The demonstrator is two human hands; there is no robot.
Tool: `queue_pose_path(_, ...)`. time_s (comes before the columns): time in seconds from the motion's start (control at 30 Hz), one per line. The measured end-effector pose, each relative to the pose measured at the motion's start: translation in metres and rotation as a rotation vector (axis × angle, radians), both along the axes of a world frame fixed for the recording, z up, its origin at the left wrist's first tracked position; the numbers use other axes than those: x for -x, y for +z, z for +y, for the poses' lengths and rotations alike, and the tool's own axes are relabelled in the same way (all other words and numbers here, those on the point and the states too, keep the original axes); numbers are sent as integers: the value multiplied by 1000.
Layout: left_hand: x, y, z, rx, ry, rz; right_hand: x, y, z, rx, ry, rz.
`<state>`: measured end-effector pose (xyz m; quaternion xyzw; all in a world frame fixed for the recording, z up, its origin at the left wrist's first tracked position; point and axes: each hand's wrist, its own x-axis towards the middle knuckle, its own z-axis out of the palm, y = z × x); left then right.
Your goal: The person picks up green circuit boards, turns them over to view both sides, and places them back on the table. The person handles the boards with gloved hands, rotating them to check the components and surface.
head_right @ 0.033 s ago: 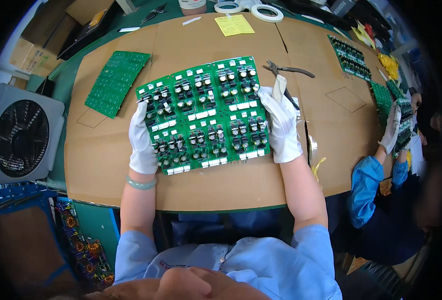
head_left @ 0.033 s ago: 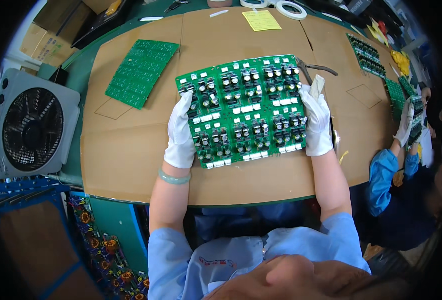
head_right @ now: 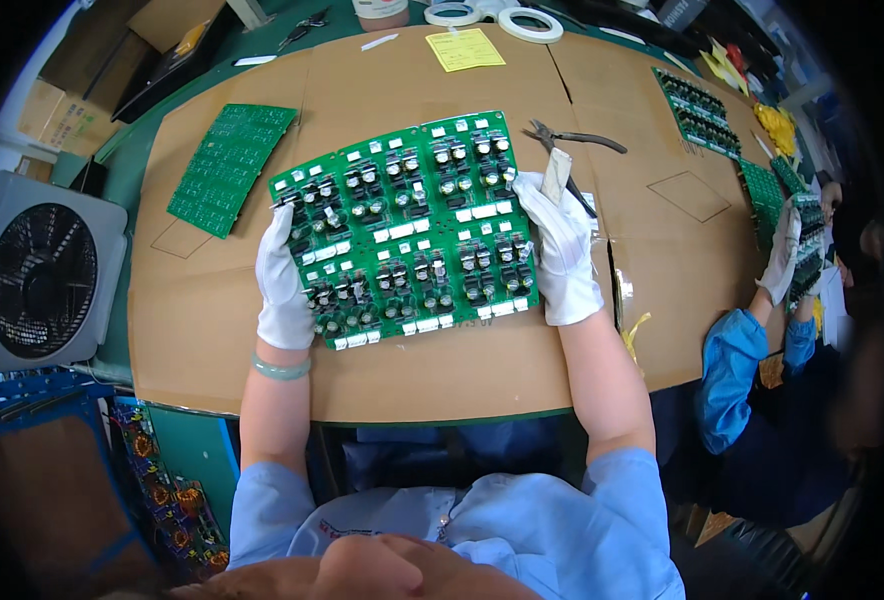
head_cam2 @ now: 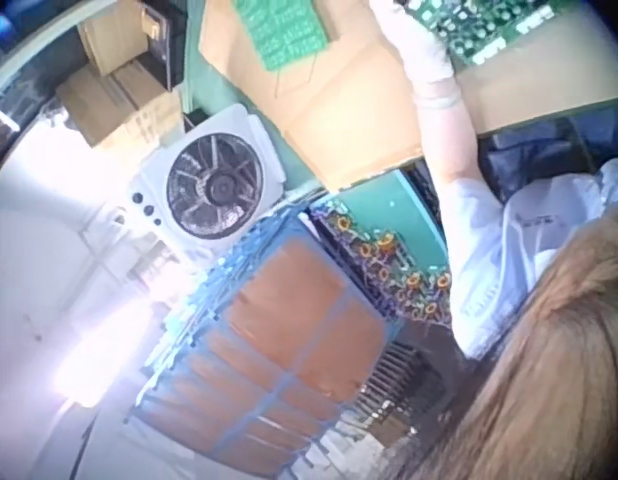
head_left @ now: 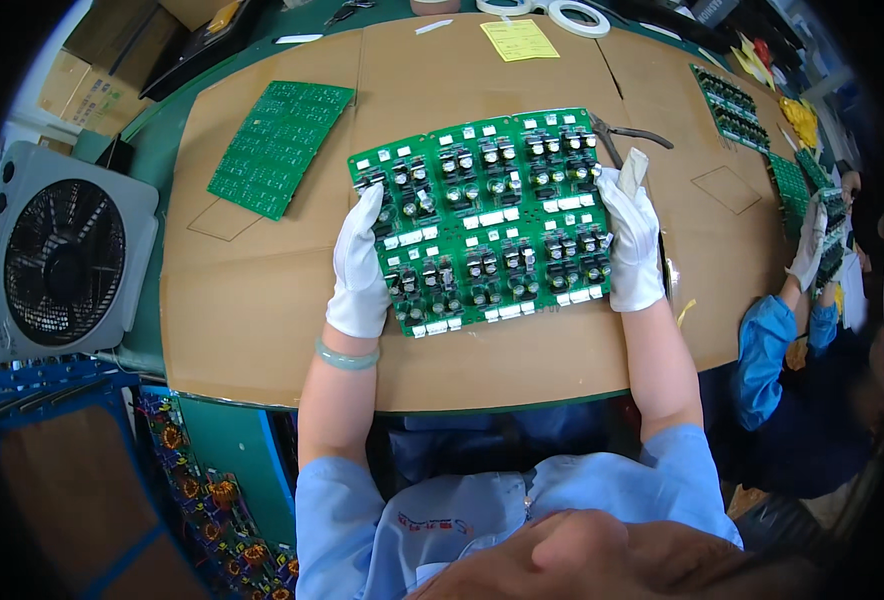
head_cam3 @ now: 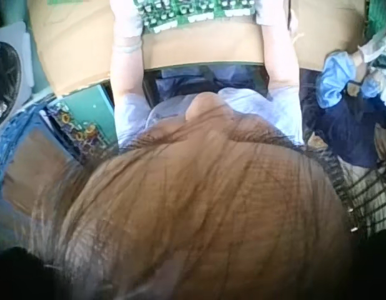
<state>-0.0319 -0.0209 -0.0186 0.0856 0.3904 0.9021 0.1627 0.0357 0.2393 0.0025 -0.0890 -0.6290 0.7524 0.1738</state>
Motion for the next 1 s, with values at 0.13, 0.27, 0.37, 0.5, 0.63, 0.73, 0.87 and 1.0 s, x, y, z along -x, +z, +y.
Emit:
queue_pose_path(0.13,0,0,4,-15,8,56,-2,4,1,147,-36,-59)
queue_pose_path(0.27,0,1,4,-144,-74,35,1,-6,6,31,-38,3)
queue_pose_path(0.37,-1,2,3,-107,-48,15,0,-6,4,73,-39,1)
queue_pose_path(0.5,-1,4,6,-123,-64,7,-2,-4,4,89,-54,-8)
queue_pose_path(0.63,-3,7,7,-138,-46,20,-3,-9,6,-138,-47,101)
queue_pose_path(0.73,-1,3,4,-67,-15,12,-3,-8,6,-28,-32,33)
queue_pose_path(0.87,-2,7,7,-97,-26,-3,-4,-14,9,-273,-44,95)
queue_pose_path(1.0,-2,4,5,-48,2,17,-4,-11,8,-214,-42,60)
